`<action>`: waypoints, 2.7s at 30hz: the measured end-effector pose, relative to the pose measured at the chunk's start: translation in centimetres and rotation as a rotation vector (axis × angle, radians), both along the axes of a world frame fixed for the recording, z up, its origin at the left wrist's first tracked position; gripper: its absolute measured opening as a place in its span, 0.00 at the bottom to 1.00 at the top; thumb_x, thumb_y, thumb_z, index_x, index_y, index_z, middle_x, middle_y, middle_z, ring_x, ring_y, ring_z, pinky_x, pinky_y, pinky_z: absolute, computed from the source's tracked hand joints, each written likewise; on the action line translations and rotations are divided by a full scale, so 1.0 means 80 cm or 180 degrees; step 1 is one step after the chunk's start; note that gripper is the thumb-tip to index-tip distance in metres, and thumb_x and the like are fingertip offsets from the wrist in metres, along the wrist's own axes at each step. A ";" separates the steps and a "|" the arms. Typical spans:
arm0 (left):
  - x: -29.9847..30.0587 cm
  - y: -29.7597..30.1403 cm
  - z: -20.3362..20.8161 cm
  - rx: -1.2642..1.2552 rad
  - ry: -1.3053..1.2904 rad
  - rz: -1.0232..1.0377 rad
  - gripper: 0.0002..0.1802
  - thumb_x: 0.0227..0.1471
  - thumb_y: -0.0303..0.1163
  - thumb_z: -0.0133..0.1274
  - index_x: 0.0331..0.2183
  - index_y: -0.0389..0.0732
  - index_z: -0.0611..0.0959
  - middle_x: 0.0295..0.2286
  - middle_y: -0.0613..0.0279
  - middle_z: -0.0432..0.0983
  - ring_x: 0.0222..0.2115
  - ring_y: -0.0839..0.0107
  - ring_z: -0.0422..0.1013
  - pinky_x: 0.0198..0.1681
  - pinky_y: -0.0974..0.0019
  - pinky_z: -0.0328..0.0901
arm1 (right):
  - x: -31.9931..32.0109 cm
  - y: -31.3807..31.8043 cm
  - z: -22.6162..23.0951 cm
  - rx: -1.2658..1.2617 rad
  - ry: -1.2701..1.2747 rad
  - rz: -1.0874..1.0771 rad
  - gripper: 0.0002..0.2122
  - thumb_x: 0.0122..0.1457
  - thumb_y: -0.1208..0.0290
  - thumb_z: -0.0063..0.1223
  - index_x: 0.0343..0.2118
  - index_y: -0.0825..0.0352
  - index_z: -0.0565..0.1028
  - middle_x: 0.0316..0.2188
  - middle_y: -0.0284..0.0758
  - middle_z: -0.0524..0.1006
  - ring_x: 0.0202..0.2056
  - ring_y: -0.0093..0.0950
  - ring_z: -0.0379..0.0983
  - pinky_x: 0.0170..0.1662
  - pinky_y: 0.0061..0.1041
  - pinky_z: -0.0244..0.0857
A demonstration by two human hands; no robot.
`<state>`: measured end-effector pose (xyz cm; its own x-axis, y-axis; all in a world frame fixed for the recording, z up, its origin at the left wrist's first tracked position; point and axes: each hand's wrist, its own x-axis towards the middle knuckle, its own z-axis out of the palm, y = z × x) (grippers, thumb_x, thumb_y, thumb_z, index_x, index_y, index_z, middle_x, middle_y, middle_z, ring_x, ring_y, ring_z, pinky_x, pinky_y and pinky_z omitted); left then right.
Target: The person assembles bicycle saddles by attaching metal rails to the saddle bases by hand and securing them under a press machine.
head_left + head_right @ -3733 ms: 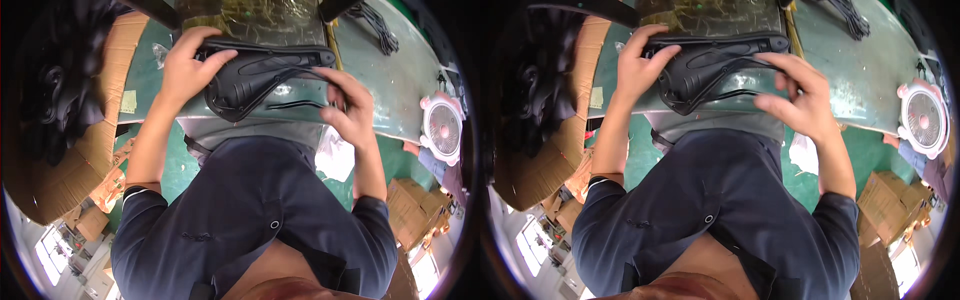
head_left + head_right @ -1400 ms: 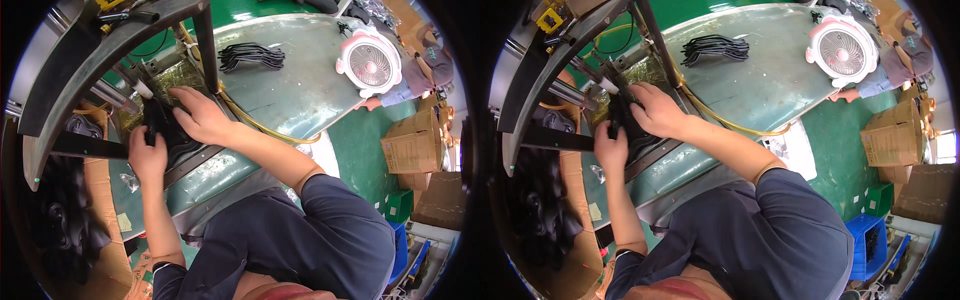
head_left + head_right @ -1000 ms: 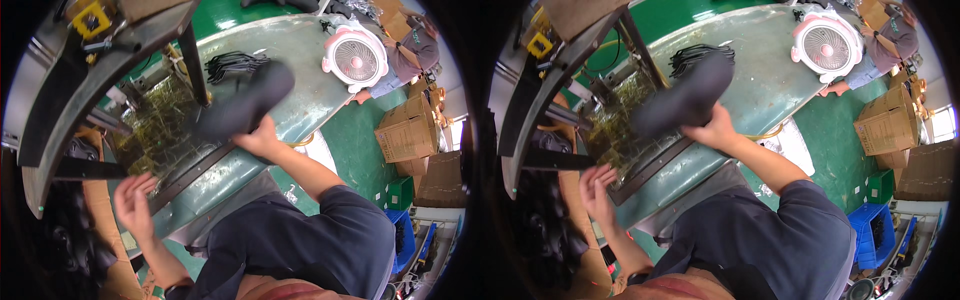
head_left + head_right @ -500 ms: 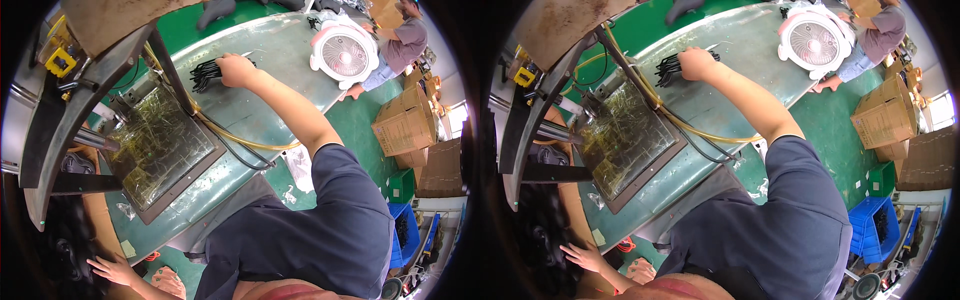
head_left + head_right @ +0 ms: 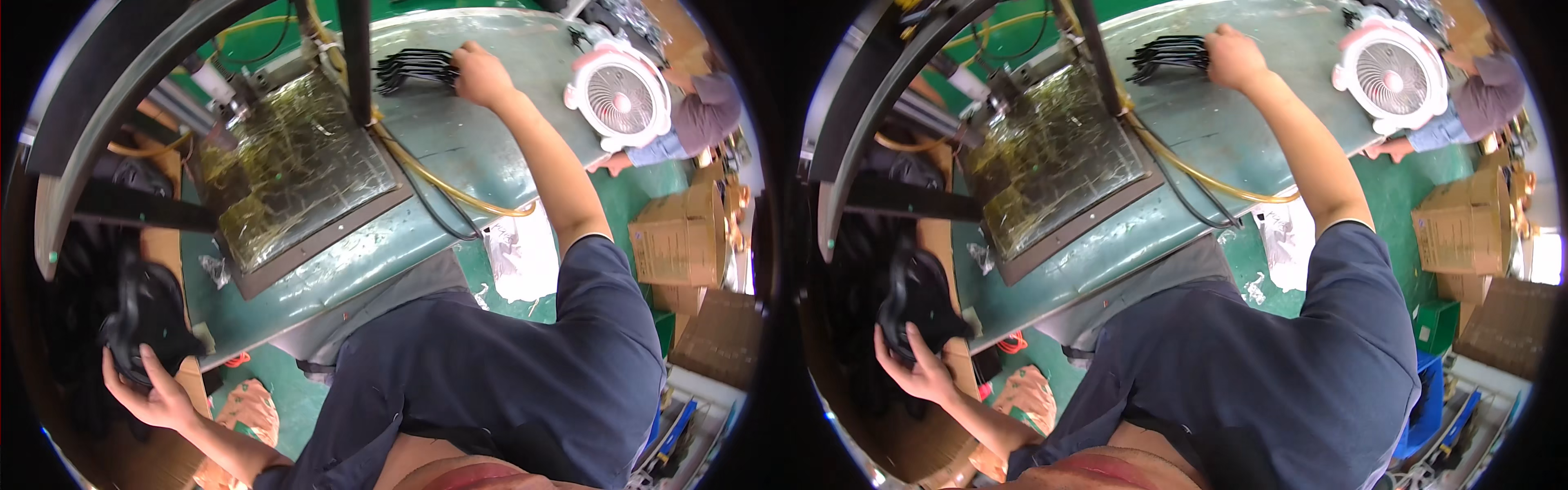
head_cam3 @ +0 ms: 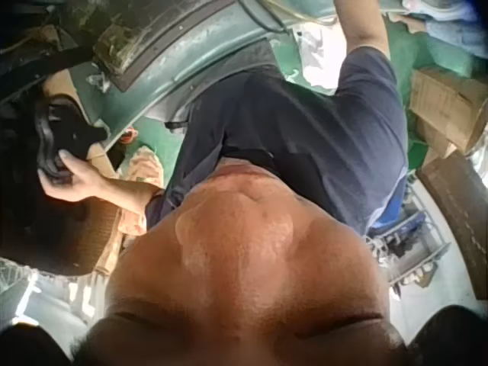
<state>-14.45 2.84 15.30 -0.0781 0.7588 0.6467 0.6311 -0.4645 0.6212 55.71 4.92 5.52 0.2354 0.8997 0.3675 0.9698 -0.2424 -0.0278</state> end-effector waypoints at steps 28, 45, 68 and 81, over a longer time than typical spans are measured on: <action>0.219 0.071 -0.102 0.0148 0.1167 -0.1841 0.13 0.56 0.40 0.71 0.37 0.41 0.90 0.33 0.62 0.86 0.31 0.63 0.80 0.37 0.62 0.73 | -0.315 -0.126 0.029 0.0189 0.2836 0.2331 0.11 0.62 0.81 0.66 0.47 0.67 0.87 0.25 0.32 0.78 0.25 0.22 0.72 0.29 0.23 0.65; 0.221 0.020 -0.188 -0.0701 -0.1549 -0.1040 0.20 0.76 0.33 0.47 0.43 0.27 0.88 0.38 0.61 0.87 0.33 0.81 0.72 0.42 0.75 0.68 | -0.358 -0.092 0.013 0.0161 0.2221 0.2670 0.09 0.58 0.71 0.70 0.42 0.58 0.88 0.20 0.31 0.75 0.22 0.33 0.75 0.25 0.33 0.68; 0.223 0.018 -0.188 -0.0994 -0.1078 -0.1266 0.24 0.78 0.36 0.41 0.43 0.26 0.86 0.42 0.47 0.87 0.43 0.67 0.80 0.54 0.64 0.72 | -0.372 -0.052 0.022 -0.0046 0.1783 0.3014 0.04 0.59 0.65 0.67 0.36 0.53 0.88 0.25 0.30 0.81 0.27 0.38 0.81 0.29 0.39 0.74; 0.250 0.019 -0.142 0.0200 0.0794 -0.0572 0.28 0.56 0.36 0.70 0.53 0.36 0.79 0.44 0.44 0.73 0.43 0.44 0.73 0.49 0.49 0.69 | -0.380 -0.042 0.017 0.0495 0.1912 0.1880 0.35 0.60 0.53 0.68 0.58 0.80 0.72 0.54 0.62 0.74 0.49 0.57 0.79 0.50 0.47 0.78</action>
<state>5.58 4.40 3.96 0.2206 0.7041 0.6750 0.6648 -0.6149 0.4241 25.30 1.55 6.87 -0.0617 0.8858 0.4599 0.7460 0.3471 -0.5684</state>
